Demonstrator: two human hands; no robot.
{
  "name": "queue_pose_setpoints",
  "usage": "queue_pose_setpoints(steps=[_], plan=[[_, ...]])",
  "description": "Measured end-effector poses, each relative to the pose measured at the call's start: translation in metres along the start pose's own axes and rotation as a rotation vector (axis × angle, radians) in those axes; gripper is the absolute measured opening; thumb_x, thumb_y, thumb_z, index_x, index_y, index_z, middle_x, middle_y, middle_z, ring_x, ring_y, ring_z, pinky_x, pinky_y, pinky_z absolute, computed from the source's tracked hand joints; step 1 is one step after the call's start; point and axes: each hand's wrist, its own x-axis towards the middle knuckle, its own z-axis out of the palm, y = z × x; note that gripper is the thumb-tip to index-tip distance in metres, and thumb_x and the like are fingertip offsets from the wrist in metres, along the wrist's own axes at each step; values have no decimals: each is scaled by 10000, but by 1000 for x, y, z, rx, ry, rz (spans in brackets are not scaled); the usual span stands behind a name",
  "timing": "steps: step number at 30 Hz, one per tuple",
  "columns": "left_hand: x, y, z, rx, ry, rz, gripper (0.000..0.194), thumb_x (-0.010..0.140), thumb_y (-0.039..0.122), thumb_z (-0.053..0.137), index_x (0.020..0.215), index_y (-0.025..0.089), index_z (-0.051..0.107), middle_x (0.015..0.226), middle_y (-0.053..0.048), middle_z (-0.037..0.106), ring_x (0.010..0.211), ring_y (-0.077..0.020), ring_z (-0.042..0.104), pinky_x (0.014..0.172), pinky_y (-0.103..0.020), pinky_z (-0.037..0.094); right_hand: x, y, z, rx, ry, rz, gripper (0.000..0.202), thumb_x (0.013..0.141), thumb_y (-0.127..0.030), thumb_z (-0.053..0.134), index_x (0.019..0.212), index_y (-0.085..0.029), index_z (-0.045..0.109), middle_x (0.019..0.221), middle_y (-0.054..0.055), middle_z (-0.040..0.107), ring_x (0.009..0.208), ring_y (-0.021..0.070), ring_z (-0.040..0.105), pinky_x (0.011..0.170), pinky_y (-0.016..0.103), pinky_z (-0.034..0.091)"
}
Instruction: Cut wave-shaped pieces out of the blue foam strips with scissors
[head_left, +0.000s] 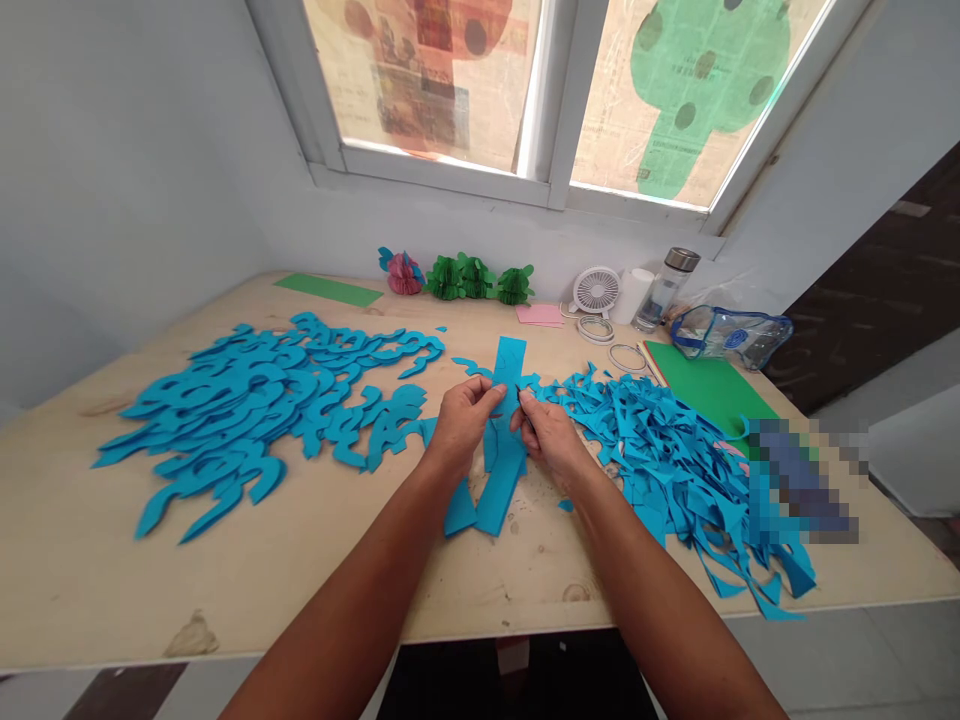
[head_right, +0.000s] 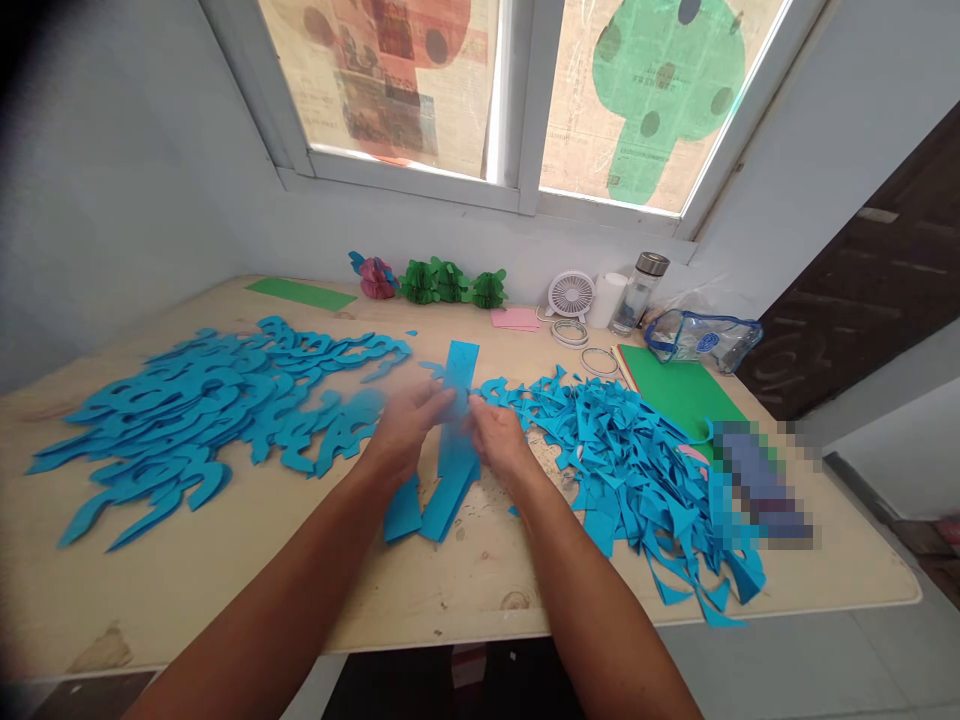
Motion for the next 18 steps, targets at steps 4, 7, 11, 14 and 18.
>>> queue_pose_setpoints(steps=[4, 7, 11, 14, 18], plan=[[0, 0, -1, 37, -29, 14, 285, 690, 407, 670, 599, 188, 511, 598, 31, 497, 610, -124, 480, 613, -271, 430, -1, -1, 0, 17, 11, 17, 512, 818, -641, 540, 586, -184, 530, 358, -75, 328, 336, 67, 216, 367, 237, 142], [0, 1, -1, 47, -32, 11, 272, 691, 393, 666, 603, 188, 512, 604, 27, 501, 613, -125, 478, 615, -272, 425, -1, -2, 0, 22, 3, 18, 507, 821, -634, 539, 591, -183, 530, 363, -74, 333, 343, 67, 212, 369, 238, 136], [1, 0, -2, 20, -32, -16, 291, 678, 407, 673, 587, 190, 503, 589, 30, 482, 613, -129, 484, 613, -274, 439, 0, 0, -1, 7, -17, 2, 520, 805, -654, 552, 582, -184, 530, 360, -71, 329, 345, 70, 214, 374, 239, 138], [1, -1, -1, -5, -25, -31, 301, 661, 417, 689, 585, 190, 506, 592, 29, 484, 625, -134, 493, 630, -281, 465, 0, 1, -2, 4, -24, -6, 521, 811, -650, 549, 579, -183, 537, 357, -72, 321, 345, 71, 213, 374, 237, 142], [1, -1, 0, -28, 6, -31, 305, 630, 418, 722, 604, 185, 527, 617, 27, 488, 654, -139, 508, 668, -293, 501, 0, 2, -2, -5, -33, 7, 519, 825, -644, 535, 587, -183, 548, 355, -72, 320, 344, 72, 212, 375, 236, 145]])
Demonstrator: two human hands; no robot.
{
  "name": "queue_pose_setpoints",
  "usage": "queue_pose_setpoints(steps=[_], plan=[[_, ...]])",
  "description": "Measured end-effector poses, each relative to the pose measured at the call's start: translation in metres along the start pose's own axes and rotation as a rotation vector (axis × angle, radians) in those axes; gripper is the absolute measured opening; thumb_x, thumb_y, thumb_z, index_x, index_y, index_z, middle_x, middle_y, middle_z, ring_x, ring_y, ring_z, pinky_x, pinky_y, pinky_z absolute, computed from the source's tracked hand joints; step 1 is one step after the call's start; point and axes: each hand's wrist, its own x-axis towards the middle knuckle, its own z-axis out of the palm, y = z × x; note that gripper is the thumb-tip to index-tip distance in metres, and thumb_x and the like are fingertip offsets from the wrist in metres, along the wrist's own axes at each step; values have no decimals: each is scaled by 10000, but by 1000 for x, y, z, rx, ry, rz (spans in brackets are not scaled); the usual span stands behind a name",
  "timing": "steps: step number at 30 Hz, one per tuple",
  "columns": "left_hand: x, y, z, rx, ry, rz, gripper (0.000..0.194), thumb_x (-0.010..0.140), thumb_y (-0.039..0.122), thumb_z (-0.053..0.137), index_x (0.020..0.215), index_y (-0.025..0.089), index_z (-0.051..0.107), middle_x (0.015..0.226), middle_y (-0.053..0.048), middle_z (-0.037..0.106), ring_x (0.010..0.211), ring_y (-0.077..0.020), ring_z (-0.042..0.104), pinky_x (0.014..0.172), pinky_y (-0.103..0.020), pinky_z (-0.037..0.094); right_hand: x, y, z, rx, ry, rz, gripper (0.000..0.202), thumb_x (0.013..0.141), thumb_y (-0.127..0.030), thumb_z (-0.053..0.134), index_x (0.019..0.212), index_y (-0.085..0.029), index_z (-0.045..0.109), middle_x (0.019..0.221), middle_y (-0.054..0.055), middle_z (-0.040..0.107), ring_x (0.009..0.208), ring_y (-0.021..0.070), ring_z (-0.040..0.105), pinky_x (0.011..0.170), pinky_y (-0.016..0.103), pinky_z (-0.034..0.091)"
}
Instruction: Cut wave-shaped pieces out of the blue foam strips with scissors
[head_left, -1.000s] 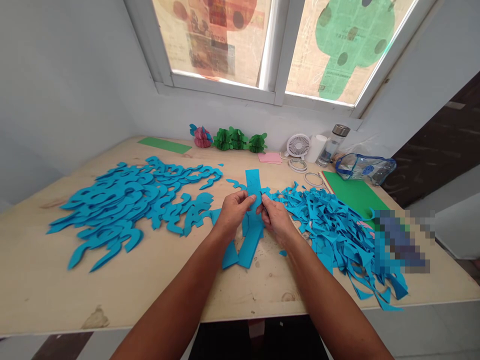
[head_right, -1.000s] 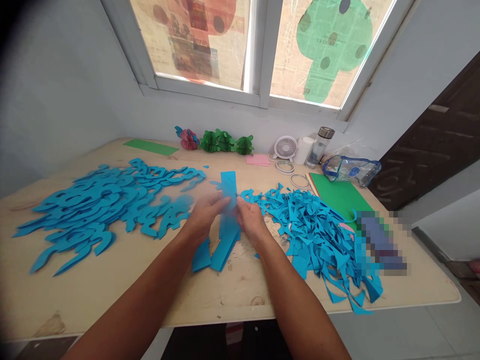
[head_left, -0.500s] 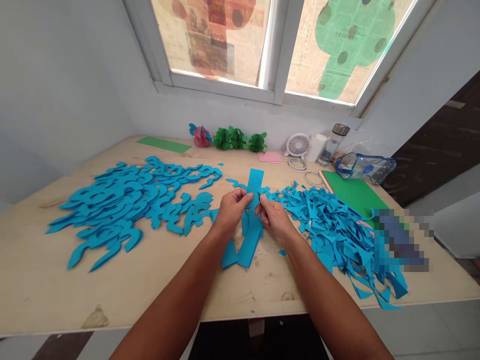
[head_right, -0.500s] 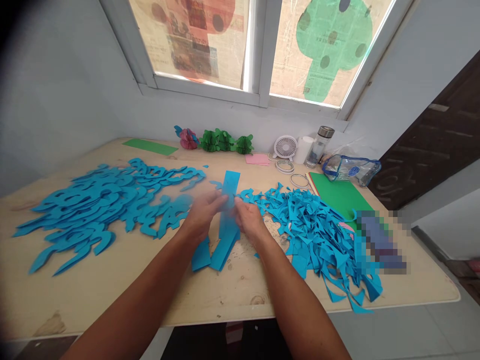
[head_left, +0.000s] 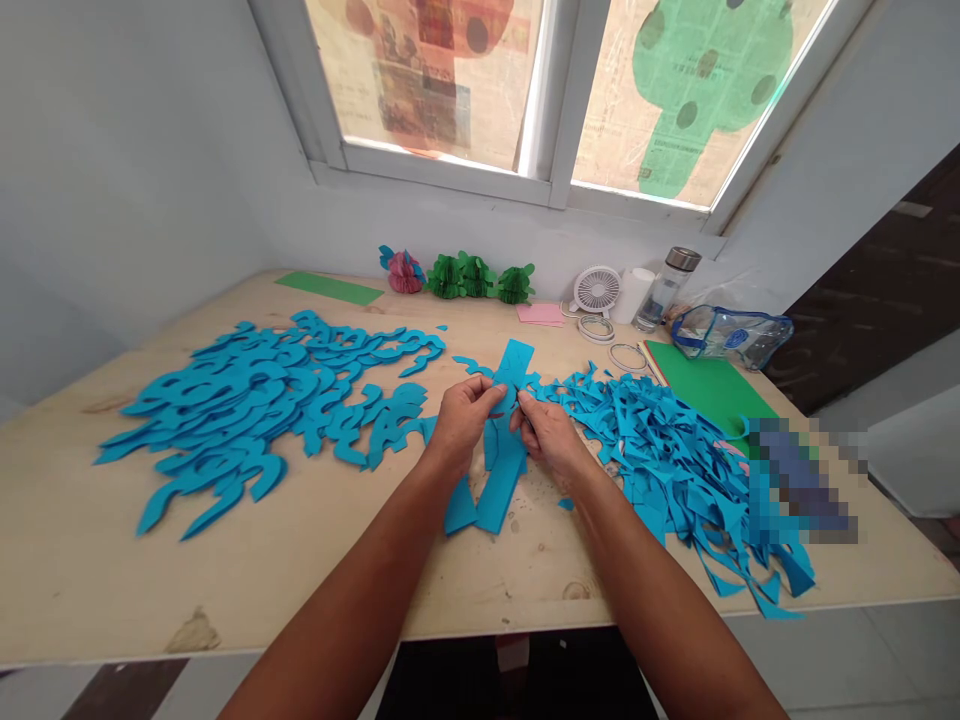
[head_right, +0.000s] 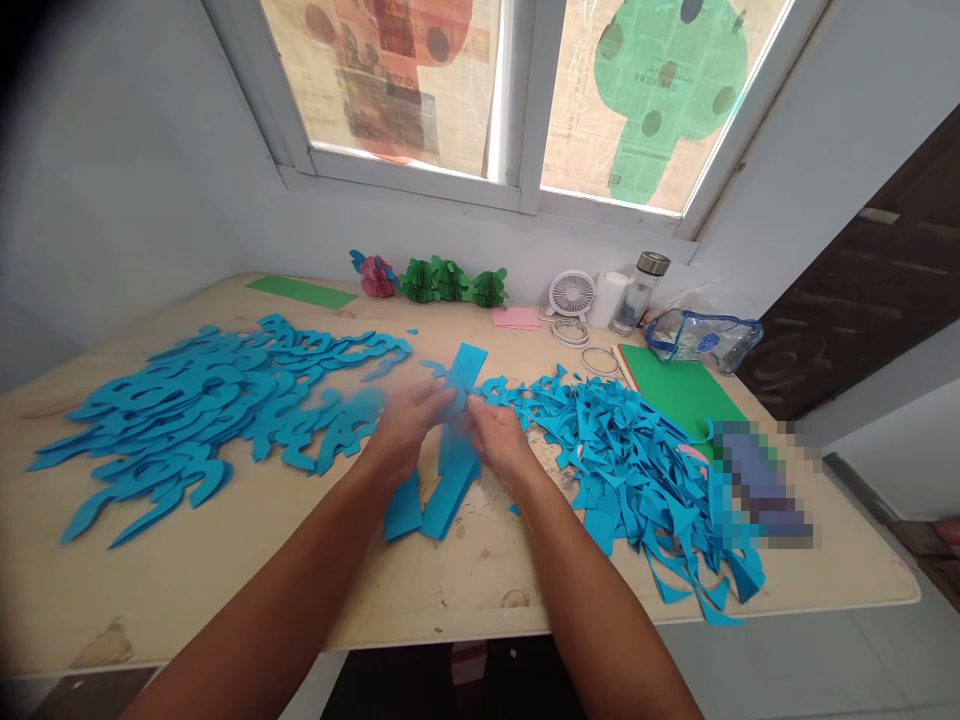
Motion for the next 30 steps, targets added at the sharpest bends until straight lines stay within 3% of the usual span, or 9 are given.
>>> queue_pose_setpoints(steps=[12, 30], plan=[[-4, 9, -1, 86, -31, 60, 283, 632, 369, 680, 542, 195, 476, 569, 39, 410, 575, -114, 401, 558, -247, 393, -1, -3, 0, -37, 8, -19, 534, 804, -677, 537, 582, -192, 547, 372, -69, 315, 358, 80, 227, 378, 240, 155], [0, 6, -4, 63, -69, 36, 284, 621, 364, 695, 531, 194, 486, 553, 44, 413, 574, -116, 410, 596, -265, 418, -1, -4, -3, -70, 2, -44, 521, 817, -637, 553, 567, -180, 553, 364, -68, 328, 355, 74, 228, 388, 251, 153]])
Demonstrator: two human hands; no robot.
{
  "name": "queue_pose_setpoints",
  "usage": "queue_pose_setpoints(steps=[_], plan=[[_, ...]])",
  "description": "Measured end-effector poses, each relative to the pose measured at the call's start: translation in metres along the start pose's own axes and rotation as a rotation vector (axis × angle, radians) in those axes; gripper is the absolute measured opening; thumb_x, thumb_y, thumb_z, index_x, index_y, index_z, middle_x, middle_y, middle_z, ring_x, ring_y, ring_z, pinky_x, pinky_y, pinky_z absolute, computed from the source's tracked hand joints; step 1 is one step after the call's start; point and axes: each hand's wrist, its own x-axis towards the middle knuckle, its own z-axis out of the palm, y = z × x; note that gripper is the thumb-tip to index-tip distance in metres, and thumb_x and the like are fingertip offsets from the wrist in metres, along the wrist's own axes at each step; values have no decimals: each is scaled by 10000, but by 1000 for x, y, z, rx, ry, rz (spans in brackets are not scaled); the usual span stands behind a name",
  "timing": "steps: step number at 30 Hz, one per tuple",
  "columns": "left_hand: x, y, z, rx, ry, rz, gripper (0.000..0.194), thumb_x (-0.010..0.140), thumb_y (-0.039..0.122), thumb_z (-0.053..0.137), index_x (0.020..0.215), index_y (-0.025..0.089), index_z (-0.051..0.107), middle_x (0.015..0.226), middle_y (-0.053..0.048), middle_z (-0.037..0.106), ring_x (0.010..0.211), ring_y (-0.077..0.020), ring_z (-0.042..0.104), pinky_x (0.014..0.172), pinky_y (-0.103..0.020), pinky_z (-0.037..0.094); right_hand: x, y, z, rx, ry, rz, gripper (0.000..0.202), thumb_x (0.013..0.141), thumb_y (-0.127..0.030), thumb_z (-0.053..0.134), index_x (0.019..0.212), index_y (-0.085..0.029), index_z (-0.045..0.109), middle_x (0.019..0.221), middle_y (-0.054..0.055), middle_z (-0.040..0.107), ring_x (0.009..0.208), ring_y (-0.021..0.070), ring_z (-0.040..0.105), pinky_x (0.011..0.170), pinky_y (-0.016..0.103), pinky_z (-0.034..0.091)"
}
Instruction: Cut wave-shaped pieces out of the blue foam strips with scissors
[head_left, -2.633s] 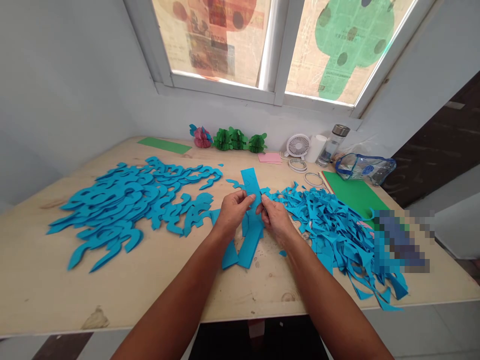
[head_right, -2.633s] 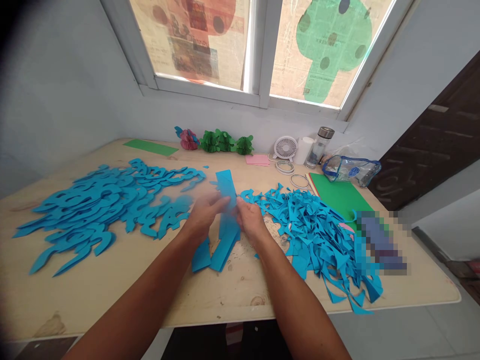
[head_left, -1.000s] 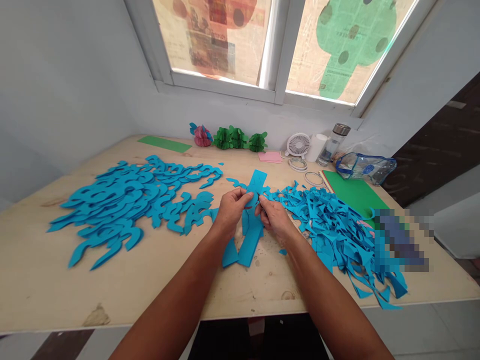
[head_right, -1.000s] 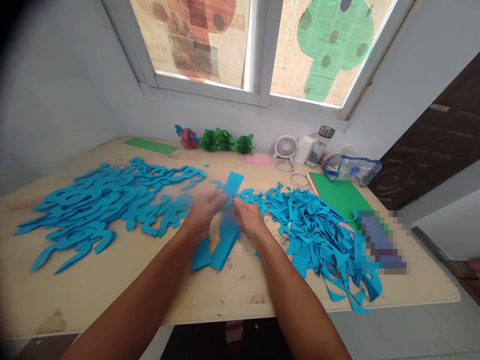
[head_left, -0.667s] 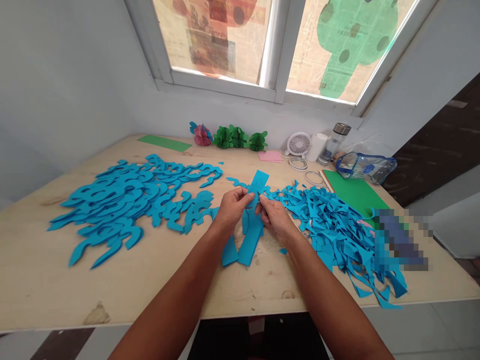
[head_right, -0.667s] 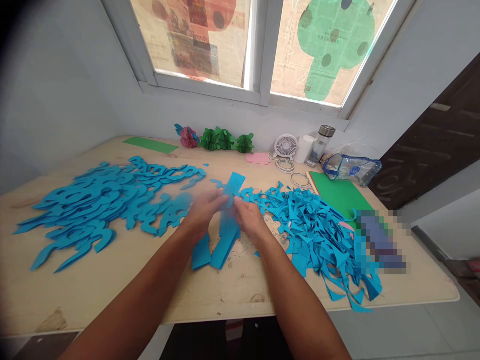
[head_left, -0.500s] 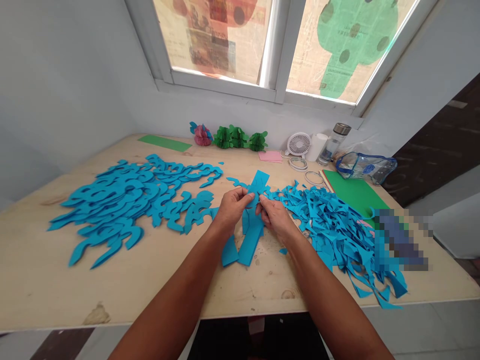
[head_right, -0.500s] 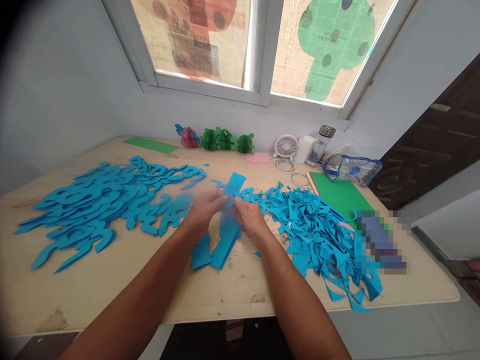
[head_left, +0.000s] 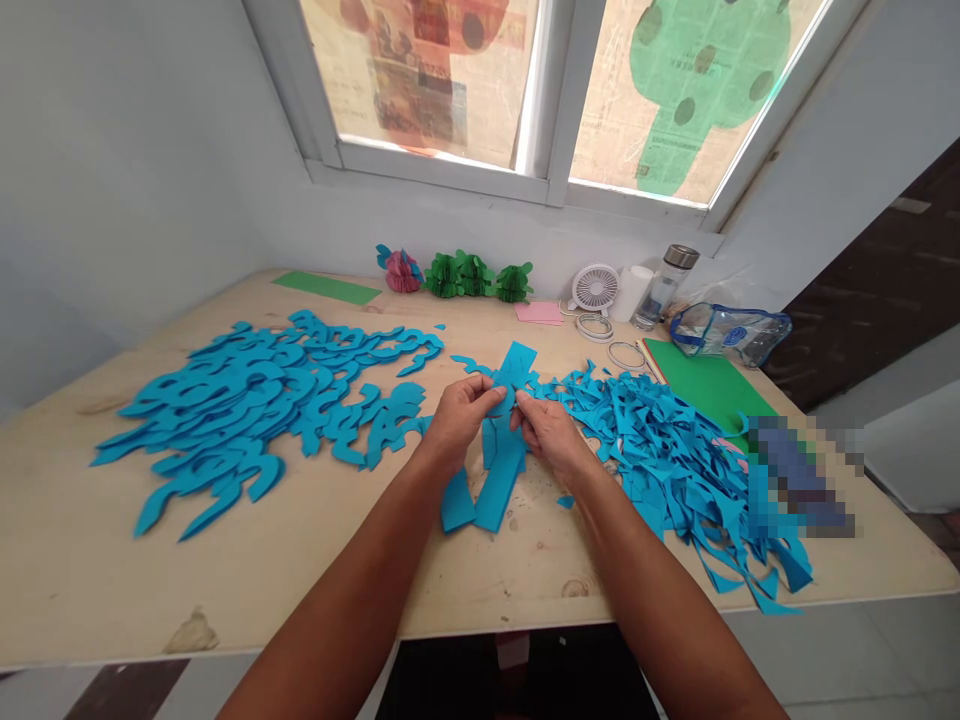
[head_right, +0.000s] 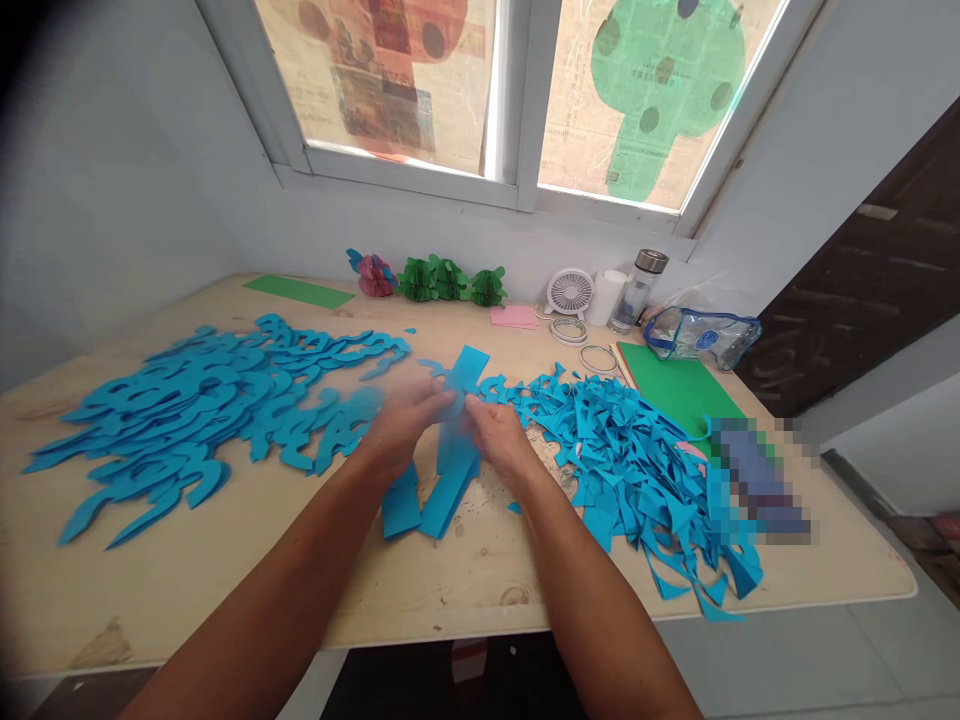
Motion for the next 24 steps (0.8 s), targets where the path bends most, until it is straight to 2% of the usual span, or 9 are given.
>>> queue_pose_setpoints(steps=[6, 12, 18, 24], plan=[[1, -2, 0, -14, -13, -20, 270, 628, 363, 703, 555, 190, 510, 561, 40, 440, 577, -118, 432, 608, -269, 426, 2, 2, 1, -15, 31, 10, 476, 872, -538, 523, 565, -177, 562, 369, -75, 310, 364, 76, 213, 390, 255, 152], [0, -2, -1, -59, -10, -67, 282, 611, 375, 736, 579, 181, 534, 572, 41, 463, 591, -118, 460, 647, -282, 463, 5, 7, 1, -27, 46, -2, 507, 832, -602, 539, 566, -172, 573, 376, -79, 314, 373, 74, 230, 406, 250, 167], [1, -2, -2, -162, 9, -141, 278, 580, 362, 786, 617, 167, 591, 628, 18, 547, 638, -134, 522, 660, -289, 481, 5, 8, 1, 11, 25, 10, 515, 824, -625, 542, 583, -171, 570, 388, -75, 316, 380, 79, 228, 395, 252, 158], [-1, 1, -3, -332, -95, -257, 241, 562, 286, 808, 591, 168, 600, 648, 9, 562, 656, -137, 538, 709, -303, 494, 3, 5, 1, 52, 30, -13, 526, 799, -668, 549, 616, -176, 566, 393, -85, 294, 381, 78, 210, 390, 254, 159]])
